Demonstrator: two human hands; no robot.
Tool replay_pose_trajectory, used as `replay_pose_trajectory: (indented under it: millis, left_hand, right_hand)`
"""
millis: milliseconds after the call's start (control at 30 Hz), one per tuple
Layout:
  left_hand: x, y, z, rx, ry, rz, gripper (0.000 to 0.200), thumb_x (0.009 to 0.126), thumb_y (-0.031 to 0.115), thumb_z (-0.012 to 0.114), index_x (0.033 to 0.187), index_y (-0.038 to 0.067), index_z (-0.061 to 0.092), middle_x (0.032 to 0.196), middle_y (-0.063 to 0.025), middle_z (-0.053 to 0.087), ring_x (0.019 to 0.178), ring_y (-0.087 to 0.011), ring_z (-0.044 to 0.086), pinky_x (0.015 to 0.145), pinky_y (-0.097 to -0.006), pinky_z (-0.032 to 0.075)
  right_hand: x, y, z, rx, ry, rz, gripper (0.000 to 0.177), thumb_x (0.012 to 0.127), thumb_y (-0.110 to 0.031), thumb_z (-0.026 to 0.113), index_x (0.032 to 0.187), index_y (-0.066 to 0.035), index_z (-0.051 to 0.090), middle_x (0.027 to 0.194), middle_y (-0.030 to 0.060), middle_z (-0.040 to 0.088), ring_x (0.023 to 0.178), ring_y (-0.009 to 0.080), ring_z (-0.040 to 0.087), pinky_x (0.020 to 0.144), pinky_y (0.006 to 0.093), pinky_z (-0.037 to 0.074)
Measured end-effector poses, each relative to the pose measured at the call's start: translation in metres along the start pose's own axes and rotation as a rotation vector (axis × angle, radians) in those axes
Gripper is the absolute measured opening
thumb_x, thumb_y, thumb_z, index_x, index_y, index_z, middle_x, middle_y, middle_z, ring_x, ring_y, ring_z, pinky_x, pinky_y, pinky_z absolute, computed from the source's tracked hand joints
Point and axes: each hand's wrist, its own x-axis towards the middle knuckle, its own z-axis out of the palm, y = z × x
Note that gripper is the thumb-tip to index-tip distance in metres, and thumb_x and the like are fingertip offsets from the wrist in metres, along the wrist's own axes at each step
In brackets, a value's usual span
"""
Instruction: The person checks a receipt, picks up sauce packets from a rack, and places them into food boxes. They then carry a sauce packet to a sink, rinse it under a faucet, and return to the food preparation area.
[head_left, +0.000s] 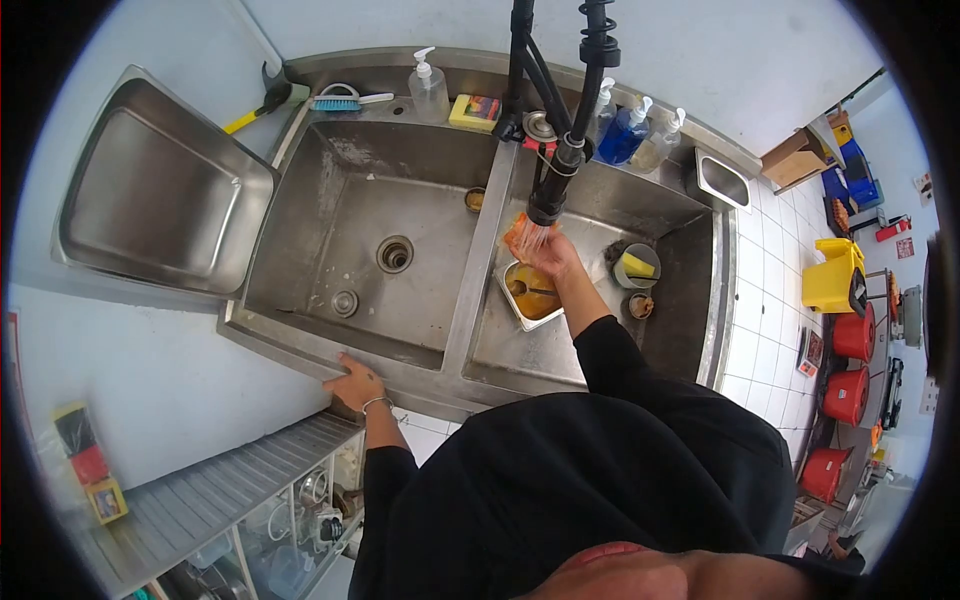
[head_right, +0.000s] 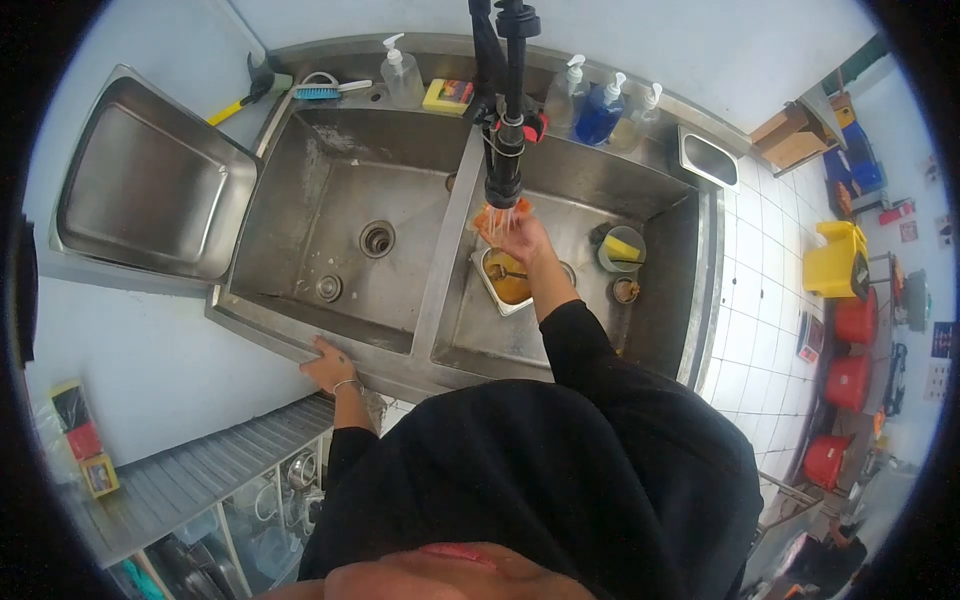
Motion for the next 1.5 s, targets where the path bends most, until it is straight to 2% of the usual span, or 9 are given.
replay_pose_trajectory:
  millis: [233, 433, 633, 733, 833, 933, 1133, 1333, 1500]
  left_hand:
    - [0.001, 0.000, 0.000, 0.002, -0.014, -0.002, 0.068, 0.090, 0.056, 0.047, 0.105, -0.009, 0.034, 0.093, -0.0374, 0.058, 0.088, -0.0505, 0.059, 0.078, -0.0524, 0.047]
    - [0.004, -0.003, 0.003, -0.012, -0.017, -0.003, 0.069, 0.089, 0.056, 0.047, 0.106, -0.009, 0.034, 0.094, -0.0375, 0.058, 0.089, -0.0500, 0.059, 0.079, -0.0521, 0.047]
    - [0.004, -0.003, 0.003, 0.015, -0.020, -0.008, 0.069, 0.089, 0.056, 0.048, 0.107, -0.009, 0.034, 0.094, -0.0376, 0.058, 0.088, -0.0494, 0.060, 0.078, -0.0521, 0.048]
    - [0.004, -0.003, 0.003, 0.026, -0.023, -0.013, 0.069, 0.089, 0.056, 0.048, 0.107, -0.009, 0.034, 0.095, -0.0372, 0.058, 0.088, -0.0492, 0.060, 0.078, -0.0520, 0.048]
    - [0.005, -0.005, 0.004, 0.015, -0.016, -0.002, 0.068, 0.089, 0.055, 0.050, 0.108, -0.009, 0.034, 0.095, -0.0369, 0.058, 0.089, -0.0492, 0.060, 0.079, -0.0519, 0.048]
    - [0.003, -0.003, 0.002, 0.005, -0.016, 0.013, 0.068, 0.089, 0.054, 0.051, 0.108, -0.009, 0.034, 0.095, -0.0369, 0.058, 0.089, -0.0495, 0.060, 0.080, -0.0519, 0.048]
    - [0.003, -0.004, 0.003, 0.014, -0.026, 0.009, 0.067, 0.088, 0.052, 0.053, 0.108, -0.009, 0.034, 0.096, -0.0369, 0.058, 0.089, -0.0501, 0.060, 0.080, -0.0517, 0.047]
    - [0.004, -0.003, 0.003, -0.002, -0.029, 0.008, 0.067, 0.088, 0.050, 0.054, 0.108, -0.011, 0.034, 0.097, -0.0378, 0.058, 0.090, -0.0500, 0.060, 0.079, -0.0511, 0.048]
    - [0.009, -0.009, 0.009, 0.016, -0.022, 0.018, 0.069, 0.088, 0.051, 0.053, 0.111, -0.011, 0.033, 0.097, -0.0374, 0.059, 0.089, -0.0493, 0.061, 0.079, -0.0511, 0.049]
  right_hand:
    - [0.006, 0.010, 0.001, -0.197, 0.060, -0.036, 0.033, 0.102, -0.027, 0.033, 0.124, -0.007, 0.046, 0.114, 0.0186, 0.056, 0.104, 0.0364, 0.057, 0.091, 0.0611, 0.045]
    - [0.000, 0.019, 0.014, -0.088, 0.177, -0.024, 0.034, 0.101, -0.033, 0.034, 0.123, -0.011, 0.049, 0.096, 0.0155, 0.057, 0.076, 0.0294, 0.058, 0.067, 0.0504, 0.049]
    - [-0.014, 0.012, 0.016, -0.058, -0.287, 0.200, 0.044, 0.095, -0.044, 0.040, 0.121, -0.012, 0.054, 0.083, 0.0091, 0.048, 0.054, 0.0143, 0.040, 0.048, 0.0293, 0.035]
    - [-0.035, 0.017, 0.049, 0.036, -0.529, 0.259, 0.049, 0.095, -0.045, 0.041, 0.126, -0.009, 0.052, 0.088, 0.0114, 0.052, 0.061, 0.0175, 0.049, 0.049, 0.0309, 0.043]
    - [-0.035, 0.026, 0.059, -0.033, -0.217, 0.075, 0.054, 0.095, -0.045, 0.039, 0.133, -0.008, 0.048, 0.100, 0.0152, 0.056, 0.075, 0.0246, 0.057, 0.064, 0.0382, 0.054]
    - [-0.033, 0.033, 0.063, -0.030, -0.215, 0.044, 0.054, 0.096, -0.045, 0.038, 0.135, -0.008, 0.046, 0.112, 0.0189, 0.055, 0.092, 0.0310, 0.060, 0.081, 0.0445, 0.055]
    - [-0.016, 0.029, 0.033, 0.155, -0.458, 0.077, 0.048, 0.099, -0.036, 0.036, 0.135, -0.005, 0.047, 0.120, 0.0223, 0.055, 0.105, 0.0380, 0.059, 0.091, 0.0517, 0.050]
    - [-0.011, 0.033, 0.038, 0.021, -0.124, -0.132, 0.042, 0.101, -0.030, 0.033, 0.133, -0.007, 0.049, 0.129, 0.0222, 0.051, 0.110, 0.0437, 0.056, 0.092, 0.0529, 0.050]
    - [-0.032, 0.026, 0.046, 0.033, -0.171, 0.008, 0.028, 0.098, -0.019, 0.042, 0.121, -0.008, 0.055, 0.127, 0.0193, 0.051, 0.086, 0.0281, 0.063, 0.066, 0.0338, 0.057]
